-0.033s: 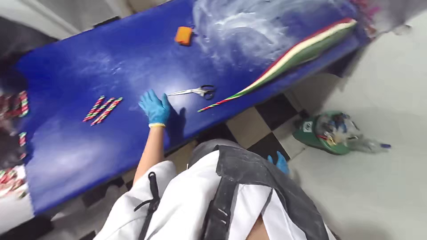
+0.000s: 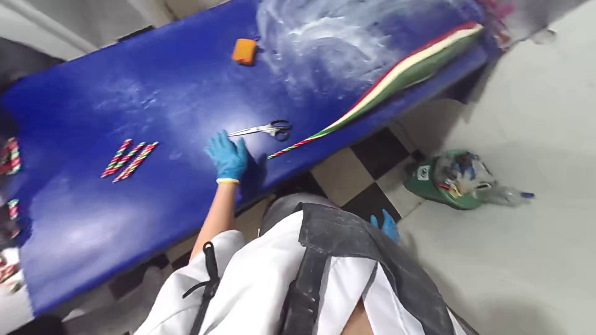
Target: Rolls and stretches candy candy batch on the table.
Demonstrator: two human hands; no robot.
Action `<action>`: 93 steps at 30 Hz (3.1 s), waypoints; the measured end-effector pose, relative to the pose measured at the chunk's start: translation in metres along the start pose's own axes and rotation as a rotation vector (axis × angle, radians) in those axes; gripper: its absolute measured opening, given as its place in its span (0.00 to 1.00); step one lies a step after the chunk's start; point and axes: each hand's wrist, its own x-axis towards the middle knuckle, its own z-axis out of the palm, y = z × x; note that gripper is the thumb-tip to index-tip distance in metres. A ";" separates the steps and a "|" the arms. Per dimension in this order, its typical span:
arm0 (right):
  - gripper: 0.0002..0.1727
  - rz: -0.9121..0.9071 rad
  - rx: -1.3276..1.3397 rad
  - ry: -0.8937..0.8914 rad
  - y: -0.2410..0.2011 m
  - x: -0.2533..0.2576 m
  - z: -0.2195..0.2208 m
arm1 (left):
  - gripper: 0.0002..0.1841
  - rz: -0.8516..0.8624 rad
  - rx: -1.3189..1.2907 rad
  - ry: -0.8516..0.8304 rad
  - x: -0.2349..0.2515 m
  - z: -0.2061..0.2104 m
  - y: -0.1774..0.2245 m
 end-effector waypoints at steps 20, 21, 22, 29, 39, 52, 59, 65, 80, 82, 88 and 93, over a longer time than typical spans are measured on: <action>0.57 -0.406 -0.208 -0.338 -0.080 0.401 -0.194 | 0.56 0.295 0.018 -0.471 0.089 0.160 0.513; 0.59 -0.433 -0.272 -0.249 -0.083 0.436 -0.210 | 0.58 0.274 0.019 -0.496 0.098 0.161 0.529; 0.60 -0.458 -0.341 -0.174 -0.088 0.474 -0.229 | 0.60 0.260 0.022 -0.528 0.106 0.163 0.545; 0.80 -0.780 -0.815 -0.105 -0.159 0.743 -0.312 | 0.67 0.242 0.056 -0.635 0.149 0.174 0.624; 0.71 -1.033 -0.767 -0.248 -0.144 0.791 -0.331 | 0.59 0.144 0.035 -0.423 0.110 0.181 0.652; 0.62 -1.272 -0.542 -0.231 -0.038 0.852 -0.357 | 0.49 0.149 0.116 -0.072 0.029 0.198 0.635; 0.60 -1.223 -0.527 -0.125 -0.059 0.890 -0.352 | 0.49 0.136 0.136 -0.044 0.082 0.218 0.650; 0.62 -1.152 -0.589 -0.164 -0.099 0.905 -0.347 | 0.51 0.081 0.123 -0.053 0.110 0.219 0.658; 0.74 -1.161 -0.764 -0.562 -0.160 0.891 -0.350 | 0.55 0.217 0.006 -0.590 0.194 0.215 0.782; 0.73 -1.181 -0.773 -0.599 -0.166 0.890 -0.349 | 0.54 0.206 0.001 -0.606 0.199 0.217 0.791; 0.70 -1.203 -0.775 -0.601 -0.166 0.893 -0.345 | 0.55 0.167 0.039 -0.663 0.210 0.221 0.813; 0.70 -1.206 -0.794 -0.602 -0.166 0.895 -0.342 | 0.54 0.166 0.046 -0.661 0.214 0.224 0.823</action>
